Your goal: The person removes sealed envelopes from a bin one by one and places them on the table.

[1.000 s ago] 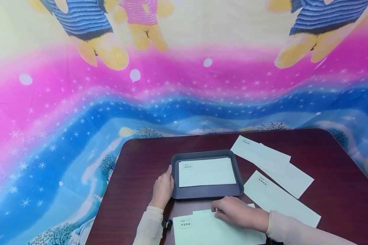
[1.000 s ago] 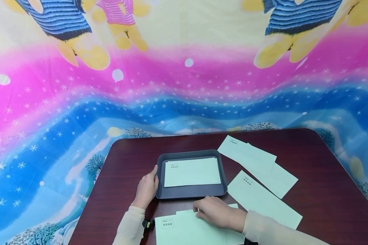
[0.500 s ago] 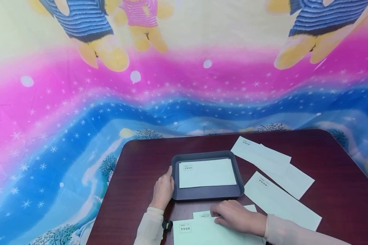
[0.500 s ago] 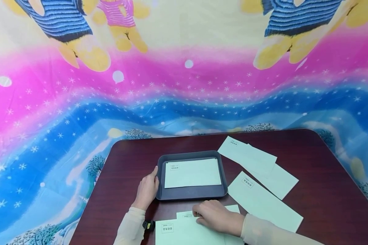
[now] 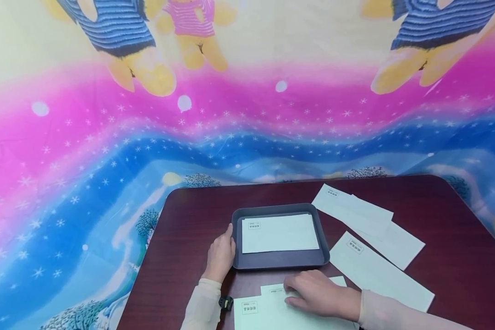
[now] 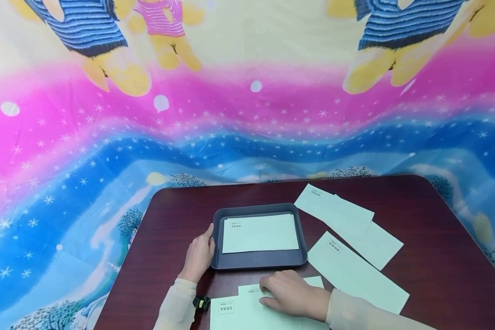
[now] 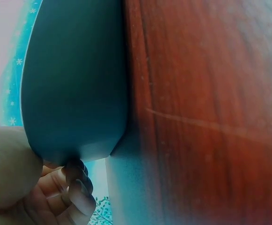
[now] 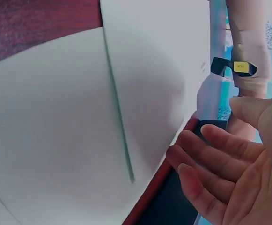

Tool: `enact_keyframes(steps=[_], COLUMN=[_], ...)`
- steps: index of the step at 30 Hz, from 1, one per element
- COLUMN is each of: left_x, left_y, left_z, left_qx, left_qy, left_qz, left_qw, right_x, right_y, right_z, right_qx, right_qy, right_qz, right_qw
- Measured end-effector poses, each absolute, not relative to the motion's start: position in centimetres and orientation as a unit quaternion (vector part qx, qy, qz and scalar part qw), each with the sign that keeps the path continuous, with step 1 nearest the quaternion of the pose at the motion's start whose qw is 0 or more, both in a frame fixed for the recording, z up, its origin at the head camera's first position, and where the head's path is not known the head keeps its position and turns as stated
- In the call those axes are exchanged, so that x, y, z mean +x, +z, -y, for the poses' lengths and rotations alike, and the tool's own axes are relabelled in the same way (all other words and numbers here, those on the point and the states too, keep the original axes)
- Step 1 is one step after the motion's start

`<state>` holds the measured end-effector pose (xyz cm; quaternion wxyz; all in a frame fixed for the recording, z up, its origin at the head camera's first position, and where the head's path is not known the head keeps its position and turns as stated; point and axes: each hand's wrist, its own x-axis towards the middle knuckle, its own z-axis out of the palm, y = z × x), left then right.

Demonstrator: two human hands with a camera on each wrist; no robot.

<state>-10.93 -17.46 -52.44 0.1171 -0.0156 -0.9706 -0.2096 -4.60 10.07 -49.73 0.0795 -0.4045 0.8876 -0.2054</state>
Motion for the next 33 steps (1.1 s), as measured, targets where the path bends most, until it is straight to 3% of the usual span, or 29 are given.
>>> enact_keyframes(steps=[15,33], left_x=[-10.9,-10.9], left_y=[-52.5,-52.6], left_z=[17.5,17.5], left_qx=[-0.019,-0.015], left_qy=[-0.211,-0.214], left_qz=[0.971,0.970], left_qw=[0.112,0.111], right_x=[-5.1,-9.1], right_y=[-47.1,-46.2], right_z=[-9.8,-10.1], right_qx=[-0.411,-0.363], right_qy=[-0.244,-0.265], right_qz=[-0.877,-0.892], right_qw=[0.047,0.040])
